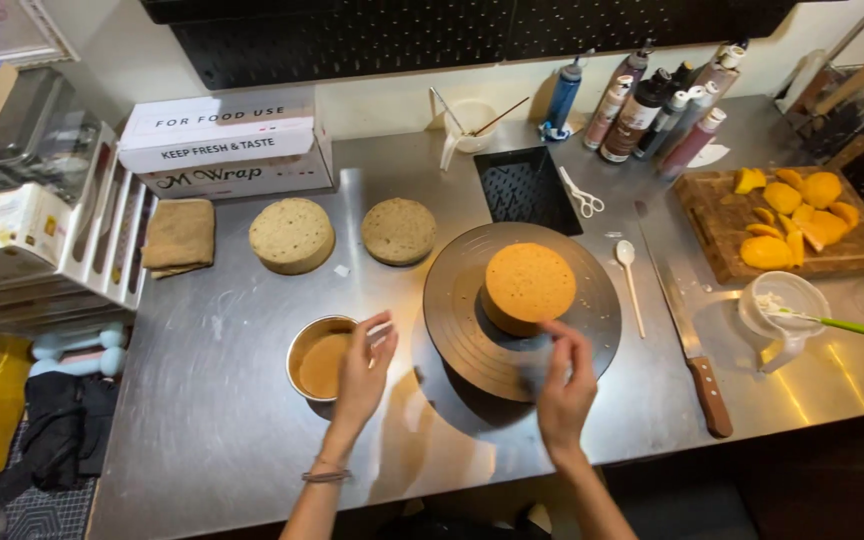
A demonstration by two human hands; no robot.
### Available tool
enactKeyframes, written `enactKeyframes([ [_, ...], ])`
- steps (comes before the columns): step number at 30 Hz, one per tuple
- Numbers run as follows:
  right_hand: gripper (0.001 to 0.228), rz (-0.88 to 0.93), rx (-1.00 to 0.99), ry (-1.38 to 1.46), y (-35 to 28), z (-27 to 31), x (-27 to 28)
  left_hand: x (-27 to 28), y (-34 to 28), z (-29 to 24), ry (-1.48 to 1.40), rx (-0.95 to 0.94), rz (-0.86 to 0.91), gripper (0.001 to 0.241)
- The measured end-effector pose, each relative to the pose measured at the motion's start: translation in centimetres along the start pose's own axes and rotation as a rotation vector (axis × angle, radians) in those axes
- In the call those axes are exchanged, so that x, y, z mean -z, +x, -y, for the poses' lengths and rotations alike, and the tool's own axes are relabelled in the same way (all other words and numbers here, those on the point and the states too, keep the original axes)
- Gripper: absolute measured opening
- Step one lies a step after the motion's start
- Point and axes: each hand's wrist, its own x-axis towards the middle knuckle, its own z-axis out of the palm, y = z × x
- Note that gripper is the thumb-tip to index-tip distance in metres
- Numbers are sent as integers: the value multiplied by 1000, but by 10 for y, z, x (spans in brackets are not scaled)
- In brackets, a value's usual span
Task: Leveling a cake sponge on a turntable with a long knife and then washing the knife in the sink.
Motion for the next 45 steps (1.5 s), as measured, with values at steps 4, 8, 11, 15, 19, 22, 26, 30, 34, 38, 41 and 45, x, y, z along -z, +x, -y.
enactKeyframes([
  [4, 45, -71, -351, 163, 80, -75, 24, -124, 18, -40, -651, 165, 84, 52],
  [8, 53, 56, -439, 255, 106, -123, -12, -196, 45, -70, -584, 263, -167, 59],
  [11, 56, 29, -452, 399, 99, -83, -7, -195, 43, -114, -525, 248, -275, 60],
  [15, 65, 53, -132, 395, 109, -20, 36, -157, 47, -156, -611, 30, -224, 66],
  [19, 80, 260, -437, 650, 132, -15, 77, -129, 52, -126, -449, -268, -247, 79],
  [22, 80, 388, -818, 683, 115, -54, 55, -136, 38, -98, -636, 276, -8, 86],
  [26, 75, 261, -197, 404, 98, -37, 34, -161, 24, -129, -394, 83, 27, 84],
  [30, 73, 277, -27, 373, 124, -21, 34, -174, 40, -125, -340, -212, -164, 77],
  [34, 67, 247, -185, 208, 127, -68, 56, -179, 46, -101, -342, -156, -140, 69],
  [38, 34, -281, -64, -570, 75, -193, 149, -147, 41, -120, -46, -265, -114, 57],
  [41, 58, -43, -523, -1168, 28, -231, 218, -132, 43, -124, 247, -451, 35, 43],
  [45, 48, 124, -462, -902, 12, -302, 265, -121, 61, -132, 316, -558, 232, 42],
])
